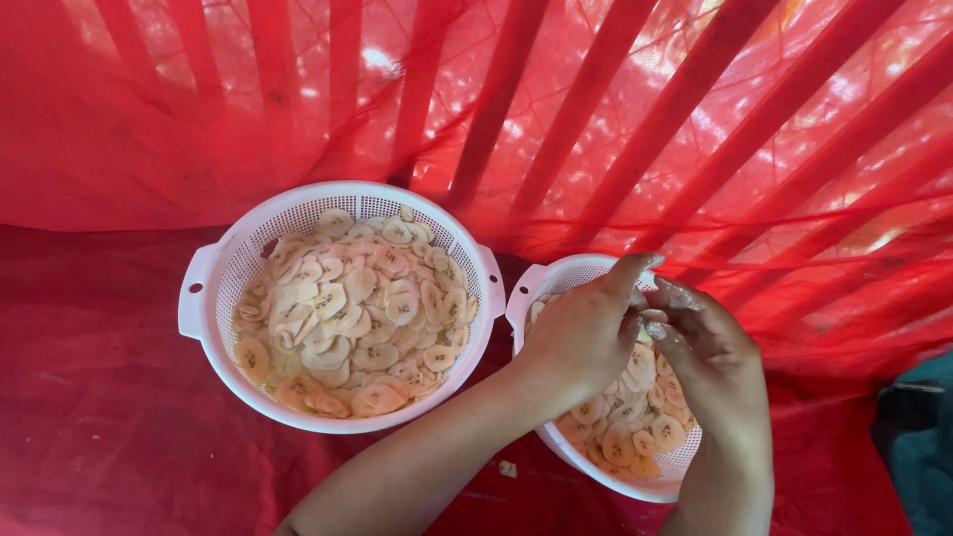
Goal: The person separates sliced banana pieces by hand, moving them from one white colander to another.
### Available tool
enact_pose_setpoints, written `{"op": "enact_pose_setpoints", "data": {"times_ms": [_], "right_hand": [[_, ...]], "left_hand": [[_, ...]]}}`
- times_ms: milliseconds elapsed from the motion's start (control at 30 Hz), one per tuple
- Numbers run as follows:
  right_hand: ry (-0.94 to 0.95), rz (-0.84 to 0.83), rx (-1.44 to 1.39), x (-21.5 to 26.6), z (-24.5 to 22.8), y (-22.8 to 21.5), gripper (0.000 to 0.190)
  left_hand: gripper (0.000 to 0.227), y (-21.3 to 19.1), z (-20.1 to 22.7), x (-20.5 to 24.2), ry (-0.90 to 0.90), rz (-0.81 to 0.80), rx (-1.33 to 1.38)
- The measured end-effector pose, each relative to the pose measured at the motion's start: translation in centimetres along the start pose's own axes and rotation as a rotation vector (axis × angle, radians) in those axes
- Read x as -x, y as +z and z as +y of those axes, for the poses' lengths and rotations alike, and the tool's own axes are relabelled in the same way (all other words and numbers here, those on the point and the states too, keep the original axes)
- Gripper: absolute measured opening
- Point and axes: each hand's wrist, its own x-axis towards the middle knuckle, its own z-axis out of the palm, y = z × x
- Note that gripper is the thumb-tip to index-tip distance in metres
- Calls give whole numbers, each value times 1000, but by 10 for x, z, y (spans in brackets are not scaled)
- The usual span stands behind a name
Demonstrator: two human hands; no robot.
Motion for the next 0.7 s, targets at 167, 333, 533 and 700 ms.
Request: {"op": "enact_pose_setpoints", "data": {"times_ms": [167, 333, 533, 700], "right_hand": [[-36, 12, 19, 4, 0, -1, 30], [-84, 39, 33, 6, -2, -1, 24], [-93, 66, 119, 3, 4, -4, 20], [5, -8, 246, -4, 8, -2, 21]], "left_hand": [[55, -2, 2, 1, -56, -28, -69], [52, -1, 1, 1, 16, 42, -45], [50, -18, 1, 4, 73, 213, -249], [39, -43, -3, -2, 85, 367, -377]]}}
